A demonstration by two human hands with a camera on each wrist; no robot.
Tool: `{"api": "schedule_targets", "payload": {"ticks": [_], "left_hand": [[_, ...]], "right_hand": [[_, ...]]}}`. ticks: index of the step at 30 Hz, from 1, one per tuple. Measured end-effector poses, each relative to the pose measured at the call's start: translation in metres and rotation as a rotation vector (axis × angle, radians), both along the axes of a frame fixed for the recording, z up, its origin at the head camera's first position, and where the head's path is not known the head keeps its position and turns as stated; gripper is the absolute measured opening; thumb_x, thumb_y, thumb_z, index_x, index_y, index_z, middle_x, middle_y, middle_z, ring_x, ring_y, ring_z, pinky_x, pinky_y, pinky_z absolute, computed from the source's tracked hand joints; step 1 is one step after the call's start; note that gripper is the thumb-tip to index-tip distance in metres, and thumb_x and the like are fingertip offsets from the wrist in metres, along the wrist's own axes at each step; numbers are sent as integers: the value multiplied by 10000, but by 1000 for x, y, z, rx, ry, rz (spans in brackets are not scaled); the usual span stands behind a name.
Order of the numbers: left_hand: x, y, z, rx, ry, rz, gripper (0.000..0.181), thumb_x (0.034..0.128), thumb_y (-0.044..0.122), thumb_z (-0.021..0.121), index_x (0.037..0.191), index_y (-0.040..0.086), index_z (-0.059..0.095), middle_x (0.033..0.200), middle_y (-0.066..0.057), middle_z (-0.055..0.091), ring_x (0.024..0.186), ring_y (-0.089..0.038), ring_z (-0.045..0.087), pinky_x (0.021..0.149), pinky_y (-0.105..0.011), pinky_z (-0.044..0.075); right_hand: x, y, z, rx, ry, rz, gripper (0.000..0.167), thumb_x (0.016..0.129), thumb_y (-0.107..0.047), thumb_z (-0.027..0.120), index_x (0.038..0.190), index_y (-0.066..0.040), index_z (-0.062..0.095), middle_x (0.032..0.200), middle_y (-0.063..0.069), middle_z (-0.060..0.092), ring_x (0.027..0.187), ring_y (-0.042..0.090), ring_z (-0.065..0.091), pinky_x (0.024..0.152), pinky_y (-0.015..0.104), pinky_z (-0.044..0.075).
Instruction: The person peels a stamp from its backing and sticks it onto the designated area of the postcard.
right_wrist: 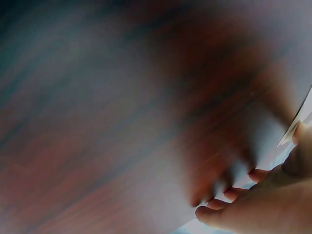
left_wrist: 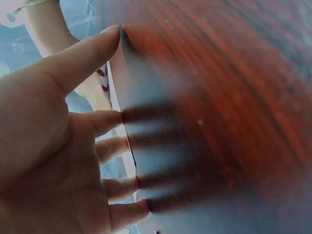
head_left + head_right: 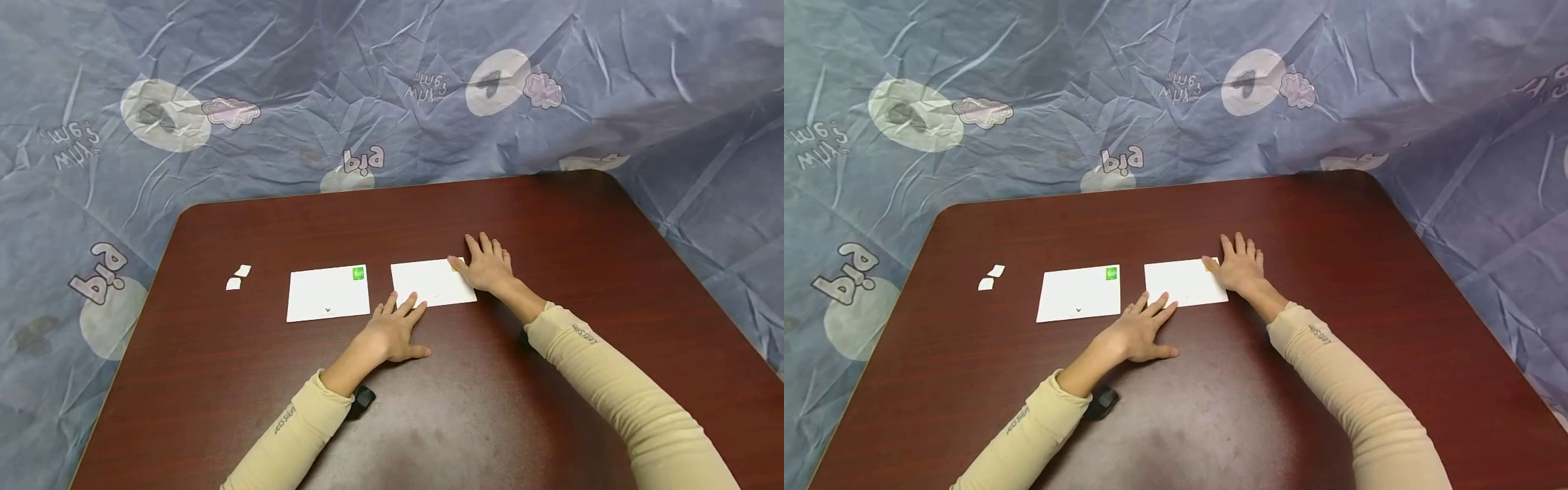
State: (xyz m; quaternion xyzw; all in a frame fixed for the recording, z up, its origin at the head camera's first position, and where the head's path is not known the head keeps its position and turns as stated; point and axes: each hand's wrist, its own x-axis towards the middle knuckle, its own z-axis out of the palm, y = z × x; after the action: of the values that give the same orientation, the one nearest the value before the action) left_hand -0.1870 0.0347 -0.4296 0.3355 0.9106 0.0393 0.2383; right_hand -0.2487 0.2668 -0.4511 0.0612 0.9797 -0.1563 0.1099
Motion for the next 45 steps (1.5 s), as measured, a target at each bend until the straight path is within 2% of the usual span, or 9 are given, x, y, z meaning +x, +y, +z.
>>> {"api": "schedule_targets", "payload": {"ticks": [6,16,21,26,37,41,45], "left_hand": [[1,0,-1,2,2,7,832,891,581,549,1536,214,172,1585,-6,79,1428,-325,43,1117,-470,164],[1,-3,-2,-6,6,15,833,891,583,546,1537,221,166,1585,0,77,1430,-317,38,1119,-463,159],[0,-2,-2,-21,5,12,829,895,581,541,1537,218,163,1586,-2,70,1430,-317,39,1119,-463,164],[-1,-3,-3,-31,8,16,824,898,583,534,1537,216,166,1585,-2,77,1430,-318,49,1117,-461,173],[-2,-8,-2,-32,16,46,816,896,576,546,1533,212,190,1582,-8,102,1428,-321,69,1111,-462,193],[-3,-7,-2,-25,-20,48,792,908,559,540,1531,208,200,1580,-7,115,1428,-323,75,1108,-457,206],[-6,-7,-2,26,-112,55,779,916,554,533,1528,192,216,1577,-4,136,1427,-325,81,1100,-469,222]], "right_hand": [[4,1,1,-17,10,-1,671,1025,-458,315,1524,-54,119,1544,254,12,1382,481,-2,1076,608,23],[2,1,-1,-27,1,13,613,1044,-396,281,1525,-58,108,1544,247,-1,1383,475,-13,1079,599,14],[1,4,-4,8,-6,50,703,1018,-504,263,1529,-60,76,1545,252,-22,1380,483,-17,1074,607,9],[-3,4,-7,62,-28,99,829,963,-608,308,1529,-60,49,1546,251,-32,1380,486,-10,1074,607,25],[-10,-2,-6,24,13,147,678,1030,-469,270,1523,-42,84,1532,271,1,1372,487,12,1073,604,28],[-7,1,-9,22,20,162,650,1040,-438,266,1517,-28,103,1526,281,24,1364,496,34,1066,612,49],[-2,5,-10,5,9,161,634,1045,-427,249,1512,-15,134,1519,295,65,1358,508,65,1062,622,56]]}}
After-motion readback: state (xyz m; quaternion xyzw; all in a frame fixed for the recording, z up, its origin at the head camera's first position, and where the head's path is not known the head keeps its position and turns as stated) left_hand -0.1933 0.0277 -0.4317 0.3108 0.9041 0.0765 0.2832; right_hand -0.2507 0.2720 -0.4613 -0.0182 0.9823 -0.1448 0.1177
